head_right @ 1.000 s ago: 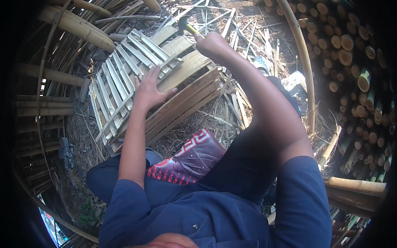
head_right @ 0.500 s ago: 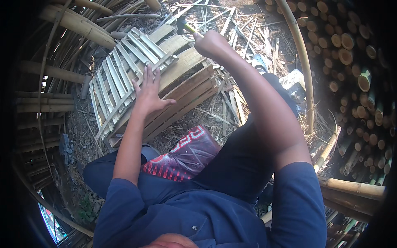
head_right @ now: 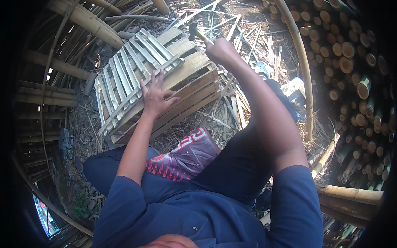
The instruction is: The person hammers a nail into a bamboo slat using a hammer. The person holds the slat in place by hand while striking the nail to secure it to a bamboo frame.
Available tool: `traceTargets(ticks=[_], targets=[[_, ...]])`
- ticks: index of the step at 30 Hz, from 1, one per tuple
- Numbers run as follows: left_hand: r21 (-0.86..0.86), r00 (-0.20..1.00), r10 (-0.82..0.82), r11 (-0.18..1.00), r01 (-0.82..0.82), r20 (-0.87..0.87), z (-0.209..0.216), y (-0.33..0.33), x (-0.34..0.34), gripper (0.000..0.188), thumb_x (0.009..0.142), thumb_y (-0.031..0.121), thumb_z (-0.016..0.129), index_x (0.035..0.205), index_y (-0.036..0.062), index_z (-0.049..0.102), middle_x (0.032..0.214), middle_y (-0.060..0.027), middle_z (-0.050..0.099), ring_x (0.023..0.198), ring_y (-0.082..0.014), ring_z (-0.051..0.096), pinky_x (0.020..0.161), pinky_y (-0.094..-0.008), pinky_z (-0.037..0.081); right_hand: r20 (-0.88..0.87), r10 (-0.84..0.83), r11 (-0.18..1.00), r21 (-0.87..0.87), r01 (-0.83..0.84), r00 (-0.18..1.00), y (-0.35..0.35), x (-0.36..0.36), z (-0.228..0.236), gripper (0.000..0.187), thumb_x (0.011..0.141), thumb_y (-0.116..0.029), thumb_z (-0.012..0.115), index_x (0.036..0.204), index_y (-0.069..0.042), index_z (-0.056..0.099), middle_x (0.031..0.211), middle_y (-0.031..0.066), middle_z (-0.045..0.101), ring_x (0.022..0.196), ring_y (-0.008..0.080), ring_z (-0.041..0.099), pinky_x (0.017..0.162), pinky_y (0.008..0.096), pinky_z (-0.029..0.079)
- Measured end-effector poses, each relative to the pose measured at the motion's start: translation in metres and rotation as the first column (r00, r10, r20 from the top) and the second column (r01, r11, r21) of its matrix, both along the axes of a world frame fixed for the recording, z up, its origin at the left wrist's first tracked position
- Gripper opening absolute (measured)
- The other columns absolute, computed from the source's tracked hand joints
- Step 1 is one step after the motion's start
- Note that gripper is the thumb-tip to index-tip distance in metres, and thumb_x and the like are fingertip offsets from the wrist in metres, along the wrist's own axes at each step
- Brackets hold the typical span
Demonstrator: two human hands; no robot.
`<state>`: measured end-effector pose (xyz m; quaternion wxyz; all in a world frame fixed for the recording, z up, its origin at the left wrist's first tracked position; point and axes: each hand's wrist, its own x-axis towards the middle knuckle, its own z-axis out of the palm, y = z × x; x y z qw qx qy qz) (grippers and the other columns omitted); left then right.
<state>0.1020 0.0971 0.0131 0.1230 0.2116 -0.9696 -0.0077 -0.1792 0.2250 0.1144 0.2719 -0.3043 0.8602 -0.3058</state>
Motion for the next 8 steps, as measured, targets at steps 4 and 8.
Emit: traceTargets(ticks=[4,8], targets=[[-0.064,0.995,0.064,0.996,-0.059,0.079,0.0055,0.0118,-0.0048,0.038,0.065,0.061,0.086,0.079,0.0251,0.083,0.171,-0.0063,0.026,0.159,-0.0376,0.012,0.119,-0.0753,0.003,-0.046,-0.011,1.000,-0.018,0.010,0.999,-0.0022,-0.0076,-0.0157,0.065,0.104,-0.052,0.052,0.087,0.008,0.069,0.075,0.0154,0.067,0.065,0.0208,0.060,0.062,0.0435,0.047],[-0.113,0.974,0.125,0.988,-0.105,0.191,0.0019,0.0020,-0.0062,0.045,0.062,0.067,0.085,0.081,0.0264,0.084,0.172,-0.0063,0.022,0.159,-0.0366,0.007,0.121,-0.0733,-0.001,-0.006,0.000,1.000,-0.001,0.000,1.000,-0.0006,-0.0051,-0.0157,0.065,0.104,-0.052,0.052,0.090,0.009,0.069,0.075,0.0160,0.067,0.066,0.0211,0.062,0.062,0.0435,0.048]])
